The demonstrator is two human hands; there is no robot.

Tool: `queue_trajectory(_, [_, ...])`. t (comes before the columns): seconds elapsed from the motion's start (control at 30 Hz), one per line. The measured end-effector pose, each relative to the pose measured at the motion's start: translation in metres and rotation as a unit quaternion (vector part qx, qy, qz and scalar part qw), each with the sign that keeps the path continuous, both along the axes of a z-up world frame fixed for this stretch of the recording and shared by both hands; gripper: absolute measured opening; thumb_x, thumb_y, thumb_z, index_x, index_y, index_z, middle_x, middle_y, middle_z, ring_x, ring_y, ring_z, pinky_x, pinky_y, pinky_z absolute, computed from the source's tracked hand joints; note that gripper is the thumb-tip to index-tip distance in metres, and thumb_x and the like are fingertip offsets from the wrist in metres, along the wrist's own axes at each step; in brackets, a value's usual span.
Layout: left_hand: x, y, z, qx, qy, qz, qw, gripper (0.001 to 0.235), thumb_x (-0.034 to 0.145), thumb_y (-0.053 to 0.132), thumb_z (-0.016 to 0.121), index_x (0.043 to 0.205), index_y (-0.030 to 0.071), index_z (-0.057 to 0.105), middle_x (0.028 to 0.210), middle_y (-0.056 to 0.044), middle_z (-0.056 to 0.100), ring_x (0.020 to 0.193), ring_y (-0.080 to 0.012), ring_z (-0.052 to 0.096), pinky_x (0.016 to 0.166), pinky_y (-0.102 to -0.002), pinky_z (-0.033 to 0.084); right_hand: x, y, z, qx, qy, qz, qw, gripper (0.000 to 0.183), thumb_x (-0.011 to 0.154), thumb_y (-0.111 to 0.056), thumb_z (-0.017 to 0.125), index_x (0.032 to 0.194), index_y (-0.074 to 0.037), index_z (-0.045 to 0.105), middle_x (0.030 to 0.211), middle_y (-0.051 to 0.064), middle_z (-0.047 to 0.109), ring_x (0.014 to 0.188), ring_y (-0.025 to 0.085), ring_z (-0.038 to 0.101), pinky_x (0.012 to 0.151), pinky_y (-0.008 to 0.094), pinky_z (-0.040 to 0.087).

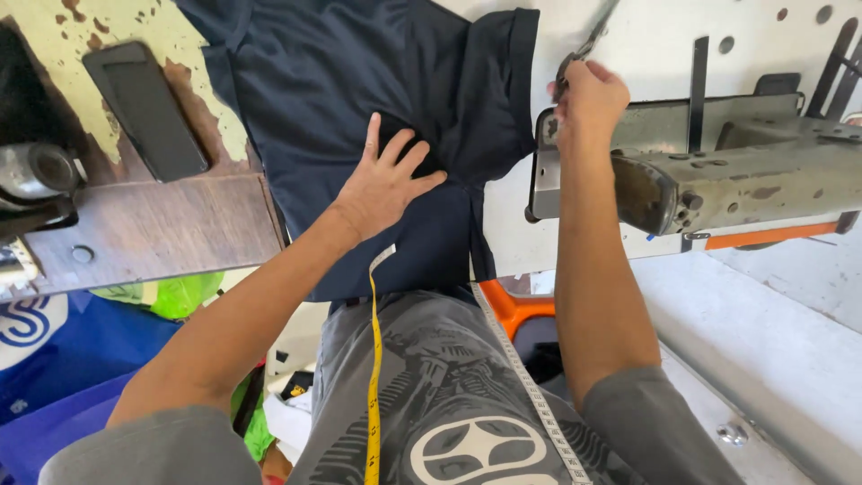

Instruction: A person uses scissors to cut out pattern pieces from dark blue fabric on a workbench in a sewing factory.

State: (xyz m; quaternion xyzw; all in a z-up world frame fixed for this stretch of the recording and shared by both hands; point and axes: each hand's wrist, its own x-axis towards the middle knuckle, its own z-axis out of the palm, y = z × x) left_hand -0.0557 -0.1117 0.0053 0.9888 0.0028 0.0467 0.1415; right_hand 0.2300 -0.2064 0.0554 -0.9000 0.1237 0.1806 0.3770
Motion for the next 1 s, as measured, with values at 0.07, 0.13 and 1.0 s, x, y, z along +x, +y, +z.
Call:
queue_trajectory(0.07, [-0.001, -0.008, -0.003, 0.004, -0.017, 0.007, 1.0, 0.055, 0.084, 0.006, 0.07, 0.133, 0.031, 0.068, 0.133, -0.014, 0.053, 0.127, -0.0394, 0.046, 0.118, -0.075, 0.024, -0.018, -0.001, 0.022, 0.179, 0.175, -0.092, 0.964, 0.022, 0.089, -0.012, 0.081, 0.075, -0.004, 0.066, 0.059, 0.009, 0.063, 0.039, 0.014, 0.047, 0.034, 0.025, 0.024])
queue_trajectory(0.13, [-0.001, -0.015, -0.001, -0.007, -0.028, 0.009, 1.0, 0.056, 0.083, 0.003, 0.071, 0.132, 0.03, 0.069, 0.133, -0.015, 0.052, 0.126, -0.0396, 0.046, 0.118, -0.073, 0.025, -0.05, -0.027, 0.033, 0.224, 0.188, -0.028, 0.956, 0.022, 0.085, -0.014, 0.081, 0.072, -0.009, 0.064, 0.057, 0.004, 0.058, 0.044, 0.01, 0.046, 0.04, 0.023, 0.026])
queue_trajectory(1.0, [-0.008, -0.022, -0.015, -0.071, -0.07, 0.011, 0.995, 0.071, 0.078, -0.013, 0.068, 0.139, 0.023, 0.071, 0.134, -0.017, 0.052, 0.135, -0.0428, 0.045, 0.12, -0.071, 0.025, -0.068, -0.224, 0.024, -0.017, 0.335, 0.422, 0.842, 0.029, 0.085, -0.015, 0.084, 0.107, -0.003, 0.069, 0.066, 0.002, 0.056, 0.057, 0.012, 0.05, 0.054, 0.025, 0.04])
